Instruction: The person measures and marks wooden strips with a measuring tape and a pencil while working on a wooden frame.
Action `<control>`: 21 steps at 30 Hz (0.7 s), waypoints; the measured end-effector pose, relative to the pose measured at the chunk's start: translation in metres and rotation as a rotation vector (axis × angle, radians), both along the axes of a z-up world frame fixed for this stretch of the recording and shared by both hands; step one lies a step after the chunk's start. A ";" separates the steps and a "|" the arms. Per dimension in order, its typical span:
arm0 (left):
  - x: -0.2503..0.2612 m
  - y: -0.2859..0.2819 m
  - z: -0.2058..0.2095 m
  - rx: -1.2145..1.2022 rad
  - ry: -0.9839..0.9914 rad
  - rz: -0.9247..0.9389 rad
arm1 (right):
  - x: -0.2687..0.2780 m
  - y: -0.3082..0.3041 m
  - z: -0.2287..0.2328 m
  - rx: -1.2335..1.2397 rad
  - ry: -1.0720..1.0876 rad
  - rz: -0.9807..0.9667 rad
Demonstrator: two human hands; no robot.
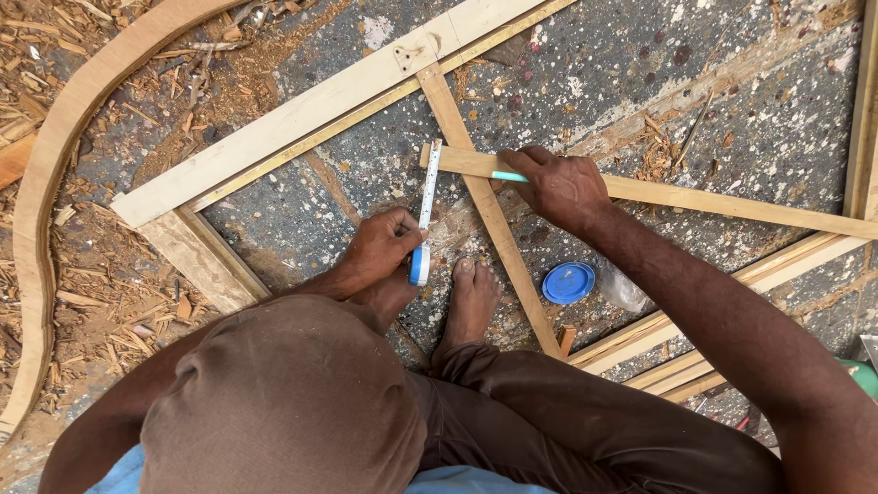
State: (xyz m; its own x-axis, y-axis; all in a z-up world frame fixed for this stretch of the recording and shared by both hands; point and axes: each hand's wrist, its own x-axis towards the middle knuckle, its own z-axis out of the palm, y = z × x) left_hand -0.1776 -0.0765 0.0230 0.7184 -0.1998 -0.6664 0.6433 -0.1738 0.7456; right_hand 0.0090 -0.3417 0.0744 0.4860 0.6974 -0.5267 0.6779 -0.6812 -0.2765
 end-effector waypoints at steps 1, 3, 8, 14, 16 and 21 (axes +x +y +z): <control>-0.002 0.000 0.001 0.002 0.008 0.000 | -0.001 0.000 0.001 0.037 -0.013 -0.004; -0.005 0.000 0.001 0.008 0.025 0.001 | 0.001 -0.001 0.002 0.042 0.004 -0.029; -0.006 -0.003 -0.002 -0.042 0.034 0.045 | 0.003 -0.002 0.005 0.024 0.017 -0.029; -0.009 -0.004 -0.006 0.012 0.018 0.032 | 0.001 -0.002 0.005 0.062 0.006 -0.034; -0.009 -0.005 -0.009 0.001 0.002 0.040 | 0.001 -0.002 0.006 0.050 0.005 -0.032; -0.014 -0.005 -0.015 -0.025 -0.014 0.054 | 0.001 -0.002 0.004 0.064 -0.003 -0.034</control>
